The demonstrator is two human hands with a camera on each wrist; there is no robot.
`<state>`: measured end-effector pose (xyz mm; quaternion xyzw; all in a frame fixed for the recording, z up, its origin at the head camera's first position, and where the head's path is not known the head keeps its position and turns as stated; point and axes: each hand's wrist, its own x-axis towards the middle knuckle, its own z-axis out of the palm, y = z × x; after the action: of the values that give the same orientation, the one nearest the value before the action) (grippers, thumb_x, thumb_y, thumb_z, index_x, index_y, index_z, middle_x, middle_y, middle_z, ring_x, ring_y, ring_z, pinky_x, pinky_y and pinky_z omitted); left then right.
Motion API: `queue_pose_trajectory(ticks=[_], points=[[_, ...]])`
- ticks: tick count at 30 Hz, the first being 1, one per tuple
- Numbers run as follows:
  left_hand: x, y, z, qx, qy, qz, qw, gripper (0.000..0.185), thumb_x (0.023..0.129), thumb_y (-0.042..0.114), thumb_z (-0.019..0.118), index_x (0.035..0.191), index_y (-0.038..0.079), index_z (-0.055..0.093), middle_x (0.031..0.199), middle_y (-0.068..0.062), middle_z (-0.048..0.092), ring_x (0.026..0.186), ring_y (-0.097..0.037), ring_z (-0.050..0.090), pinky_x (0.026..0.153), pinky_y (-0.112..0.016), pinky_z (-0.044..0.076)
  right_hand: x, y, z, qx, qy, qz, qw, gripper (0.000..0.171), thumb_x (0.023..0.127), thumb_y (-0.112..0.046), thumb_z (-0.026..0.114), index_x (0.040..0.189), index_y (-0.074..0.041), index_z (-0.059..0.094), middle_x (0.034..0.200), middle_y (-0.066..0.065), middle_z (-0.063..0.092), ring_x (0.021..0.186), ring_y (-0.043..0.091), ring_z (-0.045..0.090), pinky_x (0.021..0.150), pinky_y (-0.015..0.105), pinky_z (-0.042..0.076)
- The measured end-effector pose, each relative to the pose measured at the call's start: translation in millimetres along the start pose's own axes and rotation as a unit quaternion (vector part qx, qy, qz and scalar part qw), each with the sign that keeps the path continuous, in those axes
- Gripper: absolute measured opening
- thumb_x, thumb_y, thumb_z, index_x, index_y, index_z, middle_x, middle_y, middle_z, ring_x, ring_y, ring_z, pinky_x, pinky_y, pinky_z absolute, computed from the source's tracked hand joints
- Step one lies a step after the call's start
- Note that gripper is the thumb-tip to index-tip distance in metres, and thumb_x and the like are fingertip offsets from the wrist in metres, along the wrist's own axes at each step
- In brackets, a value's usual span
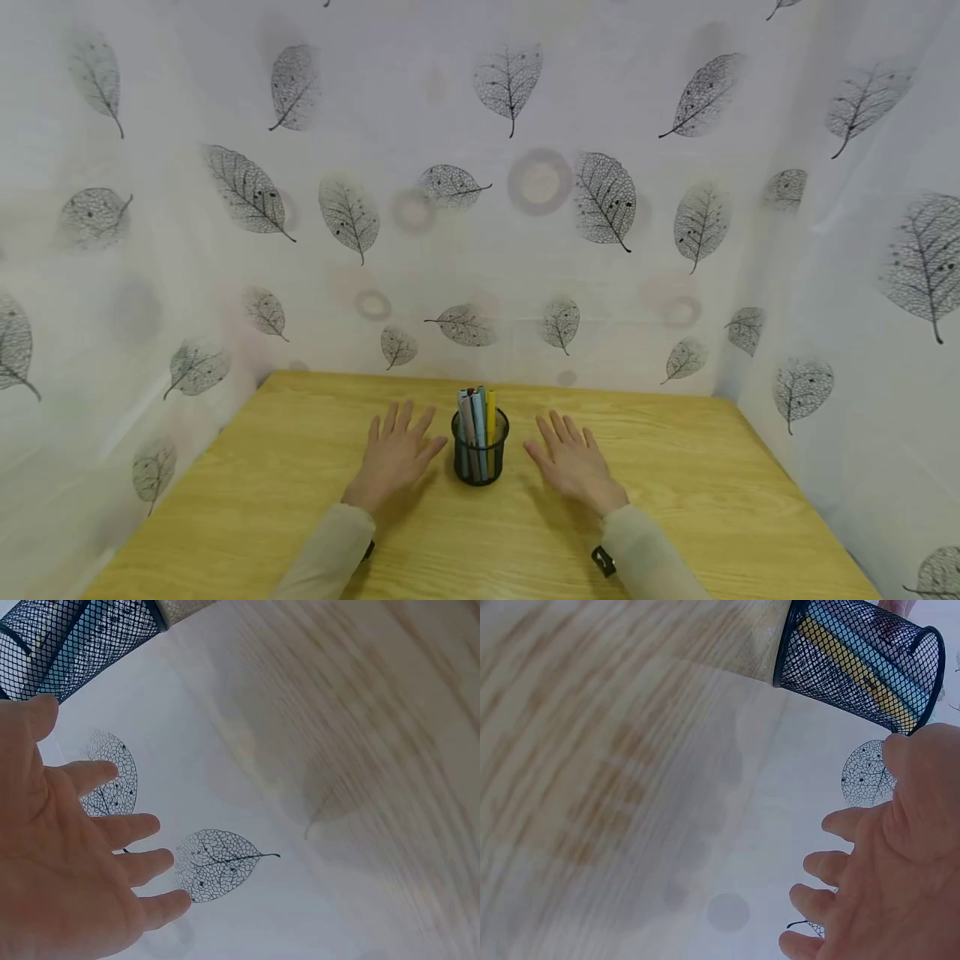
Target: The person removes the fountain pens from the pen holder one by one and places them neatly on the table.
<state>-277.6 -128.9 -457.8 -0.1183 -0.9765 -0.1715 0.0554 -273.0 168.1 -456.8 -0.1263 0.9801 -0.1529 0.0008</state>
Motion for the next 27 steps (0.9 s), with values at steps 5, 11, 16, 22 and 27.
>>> queue_pose_trajectory(ticks=[5, 11, 16, 22, 27], points=[[1.3, -0.3, 1.0, -0.003, 0.012, -0.003, 0.9999, 0.063, 0.101, 0.055, 0.041, 0.153, 0.020, 0.036, 0.160, -0.021, 0.023, 0.149, -0.044, 0.014, 0.115, -0.067, 0.009, -0.1, -0.3, -0.1, 0.004, 0.004, 0.000, 1.000, 0.070, 0.103, -0.058, 0.028, 0.155, -0.011, 0.029, 0.162, 0.015, 0.021, 0.150, 0.038, 0.017, 0.118, 0.061, 0.011], [1.3, 1.4, -1.9, -0.011, 0.028, 0.001, 0.9996, 0.060, 0.102, 0.052, 0.042, 0.151, 0.017, 0.040, 0.157, -0.024, 0.029, 0.146, -0.046, 0.021, 0.114, -0.068, 0.016, 0.8, 0.0, 0.4, 0.014, 0.038, -0.011, 0.999, 0.068, 0.104, -0.055, 0.029, 0.152, -0.008, 0.035, 0.158, 0.018, 0.030, 0.147, 0.040, 0.025, 0.117, 0.061, 0.016], [1.9, 2.1, -5.4, -0.026, 0.052, 0.015, 0.9982, 0.058, 0.102, 0.049, 0.045, 0.146, 0.011, 0.046, 0.152, -0.026, 0.036, 0.142, -0.046, 0.029, 0.111, -0.065, 0.025, 1.6, -2.2, -0.7, 0.053, 0.063, -0.027, 0.996, 0.065, 0.104, -0.051, 0.033, 0.149, -0.004, 0.040, 0.155, 0.020, 0.036, 0.143, 0.042, 0.032, 0.115, 0.059, 0.023], [5.8, 5.0, -3.9, -0.070, 0.082, 0.012, 0.9941, 0.053, 0.100, 0.046, 0.051, 0.138, 0.009, 0.055, 0.142, -0.020, 0.050, 0.130, -0.039, 0.048, 0.104, -0.058, 0.040, 4.3, -5.3, 0.6, 0.126, 0.059, -0.017, 0.990, 0.062, 0.104, -0.049, 0.038, 0.147, -0.005, 0.043, 0.152, 0.019, 0.041, 0.140, 0.039, 0.038, 0.114, 0.056, 0.029], [9.3, 10.9, 1.0, -0.113, 0.097, 0.007, 0.9888, 0.045, 0.099, 0.044, 0.055, 0.131, 0.011, 0.061, 0.131, -0.011, 0.061, 0.118, -0.031, 0.059, 0.096, -0.050, 0.049, 3.8, -8.0, 1.7, 0.179, 0.077, -0.020, 0.981, 0.051, 0.104, -0.042, 0.045, 0.139, -0.006, 0.053, 0.142, 0.015, 0.054, 0.130, 0.035, 0.051, 0.108, 0.053, 0.038]])
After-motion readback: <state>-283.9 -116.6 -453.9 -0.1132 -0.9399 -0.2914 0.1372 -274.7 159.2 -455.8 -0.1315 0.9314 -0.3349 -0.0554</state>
